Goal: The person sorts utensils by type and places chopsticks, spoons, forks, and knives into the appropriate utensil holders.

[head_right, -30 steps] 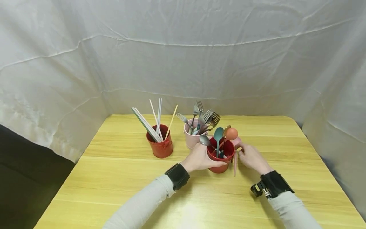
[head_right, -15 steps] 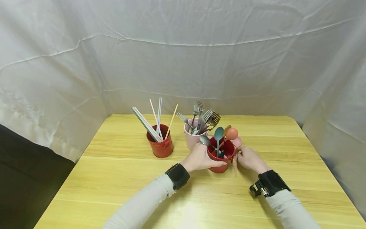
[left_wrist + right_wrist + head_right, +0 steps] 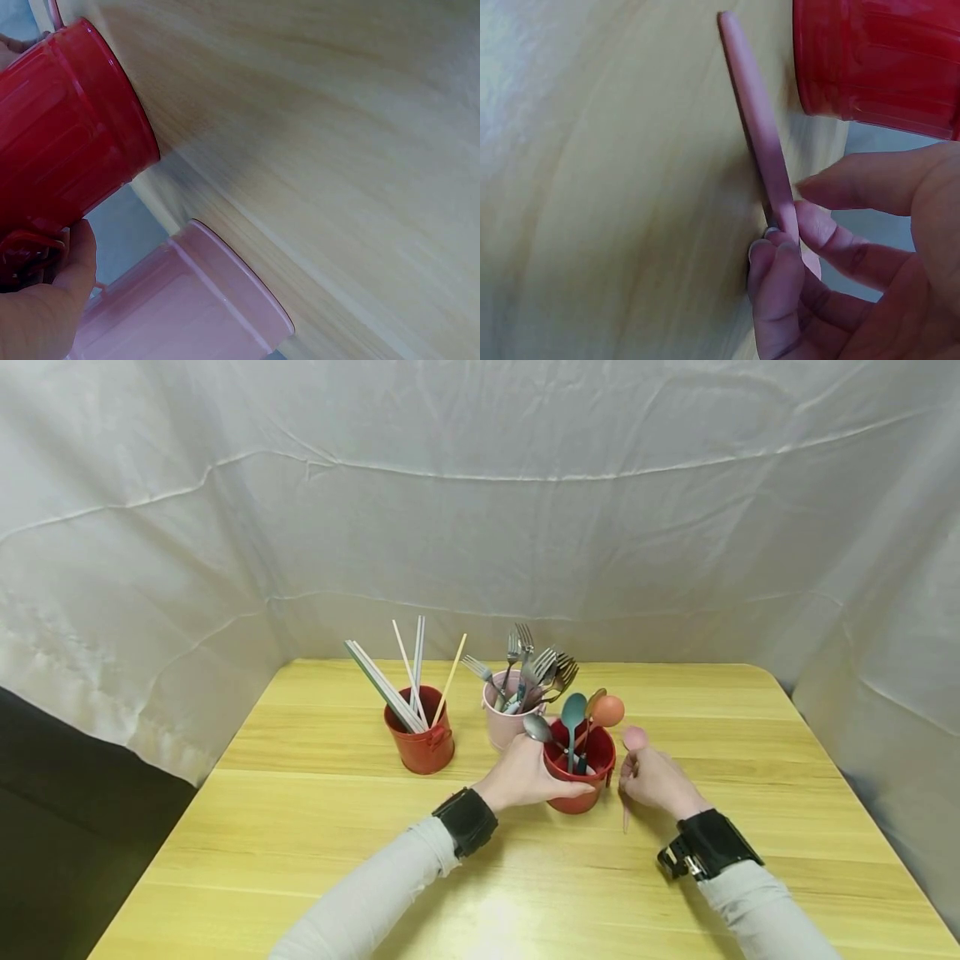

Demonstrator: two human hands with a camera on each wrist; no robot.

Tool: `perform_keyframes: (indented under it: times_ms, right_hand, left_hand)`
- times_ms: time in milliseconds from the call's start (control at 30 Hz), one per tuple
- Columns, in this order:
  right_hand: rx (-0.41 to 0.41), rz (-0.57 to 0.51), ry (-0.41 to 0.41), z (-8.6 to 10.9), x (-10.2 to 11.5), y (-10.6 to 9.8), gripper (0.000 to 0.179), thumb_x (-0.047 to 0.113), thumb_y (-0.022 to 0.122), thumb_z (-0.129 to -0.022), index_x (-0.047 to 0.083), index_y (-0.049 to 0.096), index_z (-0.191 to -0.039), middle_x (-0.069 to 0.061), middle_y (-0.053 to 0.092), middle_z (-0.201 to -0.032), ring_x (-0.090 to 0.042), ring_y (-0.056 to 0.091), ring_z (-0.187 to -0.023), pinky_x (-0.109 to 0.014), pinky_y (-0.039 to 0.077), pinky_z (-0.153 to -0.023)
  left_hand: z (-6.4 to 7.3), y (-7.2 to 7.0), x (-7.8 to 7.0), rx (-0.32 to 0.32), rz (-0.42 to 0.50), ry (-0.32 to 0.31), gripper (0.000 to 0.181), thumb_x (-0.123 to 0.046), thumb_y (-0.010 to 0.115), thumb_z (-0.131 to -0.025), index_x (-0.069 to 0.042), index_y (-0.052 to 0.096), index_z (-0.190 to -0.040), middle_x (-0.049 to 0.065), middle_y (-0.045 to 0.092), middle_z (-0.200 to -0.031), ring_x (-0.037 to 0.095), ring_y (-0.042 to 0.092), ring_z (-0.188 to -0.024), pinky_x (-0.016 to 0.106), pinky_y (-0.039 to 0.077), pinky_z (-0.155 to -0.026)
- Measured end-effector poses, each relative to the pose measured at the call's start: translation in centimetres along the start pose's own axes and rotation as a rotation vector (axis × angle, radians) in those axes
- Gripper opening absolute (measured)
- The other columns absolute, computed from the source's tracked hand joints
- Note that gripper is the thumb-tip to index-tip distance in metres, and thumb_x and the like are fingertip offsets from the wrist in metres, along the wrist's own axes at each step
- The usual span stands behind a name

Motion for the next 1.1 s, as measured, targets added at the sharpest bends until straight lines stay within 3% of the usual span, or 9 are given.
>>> perform_keyframes:
  times_ms: [300, 600, 933, 1100]
  right_hand:
    - [-0.071, 0.063, 0.082, 0.8, -1.0, -0.7, 0.01, 0.013, 0.069, -0.08, 0.008, 0.059, -0.08, -0.003, 0.06, -0.072, -0.018, 0.052, -0.067, -0.029, 0.037, -0.059]
    - [-0.115, 0.104, 0.08, 1.4, -1.4, -1.3, 0.012, 0.008, 0.066, -0.07, 0.011, 0.055, -0.073, -0.002, 0.055, -0.069, -0.019, 0.05, -0.065, -0.029, 0.035, -0.058]
    - [-0.129, 0.029, 0.092, 2.0, -2.2, -1.4, 0.013, 0.01, 0.068, -0.077, 0.007, 0.056, -0.079, -0.002, 0.053, -0.071, -0.016, 0.047, -0.064, -0.029, 0.033, -0.058]
    - [-0.174, 0.001, 0.071, 2.5, -2.2, -2.0, 0.01, 0.009, 0.066, -0.079, 0.005, 0.058, -0.081, -0.001, 0.054, -0.069, -0.016, 0.047, -0.064, -0.026, 0.034, -0.057]
  left_hand:
    - [-0.1, 0.0, -0.2, 0.002, 0.068, 0.032, 0.077, -0.042, 0.089, -0.073, -0.018, 0.051, -0.136, -0.004, 0.064, -0.127, 0.003, 0.062, -0.118, 0.013, 0.047, -0.101]
    - [-0.1, -0.1, -0.4, -0.004, 0.112, 0.058, 0.076, -0.04, 0.089, -0.072, -0.018, 0.052, -0.135, -0.004, 0.065, -0.127, 0.003, 0.062, -0.117, 0.014, 0.047, -0.101]
    - [-0.1, 0.0, -0.3, 0.004, 0.113, 0.045, 0.077, -0.04, 0.09, -0.072, -0.018, 0.052, -0.136, -0.003, 0.065, -0.128, 0.004, 0.062, -0.118, 0.014, 0.047, -0.102]
    - [-0.2, 0.0, -0.3, 0.005, 0.11, 0.045, 0.077, -0.04, 0.09, -0.072, -0.019, 0.052, -0.136, -0.004, 0.065, -0.128, 0.003, 0.062, -0.118, 0.013, 0.047, -0.101]
Point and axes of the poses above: each hand's wrist, its own z-axis away from the middle knuckle, its own y-axis out of the palm, x = y × z, the point moved 9 cm from there along -z, towards the middle knuckle
